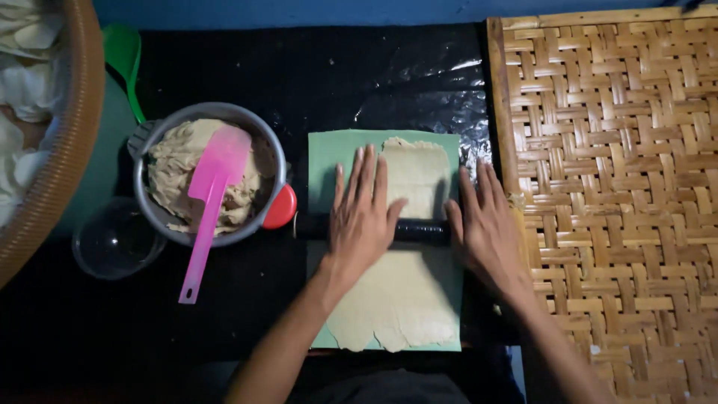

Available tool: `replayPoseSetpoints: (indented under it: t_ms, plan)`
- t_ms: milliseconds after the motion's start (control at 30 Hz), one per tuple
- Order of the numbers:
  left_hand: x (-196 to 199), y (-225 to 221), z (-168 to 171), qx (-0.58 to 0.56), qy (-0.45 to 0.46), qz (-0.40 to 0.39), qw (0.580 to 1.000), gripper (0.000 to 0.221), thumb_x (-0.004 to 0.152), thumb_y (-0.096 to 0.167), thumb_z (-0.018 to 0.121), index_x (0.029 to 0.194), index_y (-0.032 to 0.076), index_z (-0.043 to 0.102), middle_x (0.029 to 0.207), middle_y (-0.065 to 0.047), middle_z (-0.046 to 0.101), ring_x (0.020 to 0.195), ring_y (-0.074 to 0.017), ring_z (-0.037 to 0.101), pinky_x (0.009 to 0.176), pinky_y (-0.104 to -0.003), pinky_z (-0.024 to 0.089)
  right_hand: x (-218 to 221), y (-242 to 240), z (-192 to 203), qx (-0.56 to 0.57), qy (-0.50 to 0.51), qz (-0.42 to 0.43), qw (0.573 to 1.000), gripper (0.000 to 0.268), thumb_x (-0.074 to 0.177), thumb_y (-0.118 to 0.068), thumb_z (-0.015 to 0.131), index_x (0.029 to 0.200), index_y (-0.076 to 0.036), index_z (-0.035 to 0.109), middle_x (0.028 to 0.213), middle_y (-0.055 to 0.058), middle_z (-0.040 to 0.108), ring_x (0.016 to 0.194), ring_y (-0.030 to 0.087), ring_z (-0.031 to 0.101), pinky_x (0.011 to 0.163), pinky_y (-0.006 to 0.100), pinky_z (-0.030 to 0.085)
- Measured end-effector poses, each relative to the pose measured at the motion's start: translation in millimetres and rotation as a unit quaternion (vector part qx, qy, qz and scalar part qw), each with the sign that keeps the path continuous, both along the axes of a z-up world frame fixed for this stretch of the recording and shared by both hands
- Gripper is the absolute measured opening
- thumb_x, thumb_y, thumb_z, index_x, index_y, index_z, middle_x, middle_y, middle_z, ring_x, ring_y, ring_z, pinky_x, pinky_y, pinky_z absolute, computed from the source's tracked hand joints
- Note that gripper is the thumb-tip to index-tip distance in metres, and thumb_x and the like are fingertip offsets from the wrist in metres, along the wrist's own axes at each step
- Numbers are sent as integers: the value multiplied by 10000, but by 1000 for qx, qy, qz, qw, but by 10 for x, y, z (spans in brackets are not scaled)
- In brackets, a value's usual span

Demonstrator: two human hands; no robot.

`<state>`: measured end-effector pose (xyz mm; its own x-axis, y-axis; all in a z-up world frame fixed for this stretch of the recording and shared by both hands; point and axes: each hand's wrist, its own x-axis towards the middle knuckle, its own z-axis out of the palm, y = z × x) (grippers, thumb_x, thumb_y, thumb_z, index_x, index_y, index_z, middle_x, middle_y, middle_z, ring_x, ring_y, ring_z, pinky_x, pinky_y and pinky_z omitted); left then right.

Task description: Rolling out snack dough with a rolling pin and cutting it into small circular shapes.

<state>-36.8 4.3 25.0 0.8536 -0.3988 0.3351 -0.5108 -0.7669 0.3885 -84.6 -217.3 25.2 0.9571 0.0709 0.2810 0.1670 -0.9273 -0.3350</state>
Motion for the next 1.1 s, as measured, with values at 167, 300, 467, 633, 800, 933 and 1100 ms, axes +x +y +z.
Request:
replayPoseSetpoints:
  t_ms: [167,300,467,633,800,933,1100]
  plan:
    - [-50,-9,-39,16,-10,22,1000,685,1031,383,512,1505,-100,406,1626,-281,348,1542,-390,287,1244,-597,181,-25,-34,-189,-39,14,-1,999,606,1052,-309,496,1552,22,407,1609,287,365,1508,435,327,1228,514,265]
    - [-427,44,-86,47,8,1,999,667,1044,348,488,1525,-100,376,1623,-249,359,1545,-358,304,1256,-592,182,-426,0,-258,-63,17,12,998,671,1019,-307,496,1567,51,348,1621,261,351,1524,394,323,1247,512,247]
    - [-966,191,25,18,36,-36,999,632,1026,276,523,1506,-115,396,1597,-264,388,1515,-377,336,1224,-566,239,-1087,116,-298,-59,33,8,998,679,976,-301,518,1530,56,356,1605,259,358,1495,379,349,1216,503,261]
    - [-1230,337,115,48,18,-46,998,568,938,116,584,1462,-73,474,1546,-255,463,1479,-379,412,1202,-528,331,-1198,49,39,-4,53,28,998,584,931,-241,588,1447,13,486,1523,213,485,1417,356,459,1157,468,352]
    - [-1192,354,188,-3,42,-84,996,402,859,99,672,1228,-36,585,1264,-226,598,1225,-396,561,1070,-503,418,-484,-259,16,90,-30,27,995,390,999,-227,647,1320,-7,615,1311,226,649,1202,425,642,1020,461,507]
    - [-1154,399,217,-10,45,-108,993,371,842,79,688,1180,-33,584,1188,-193,609,1157,-367,590,1021,-482,447,404,-365,-172,177,120,-58,975,465,1001,-276,636,1386,-17,598,1186,226,681,895,358,709,787,401,558]
    - [-1148,495,208,-35,20,-120,992,398,811,121,742,1141,3,554,1184,-193,595,1130,-379,584,989,-507,443,1245,-769,-1091,262,118,-10,958,457,1045,-269,612,1398,15,553,1176,179,719,1037,257,707,883,352,540]
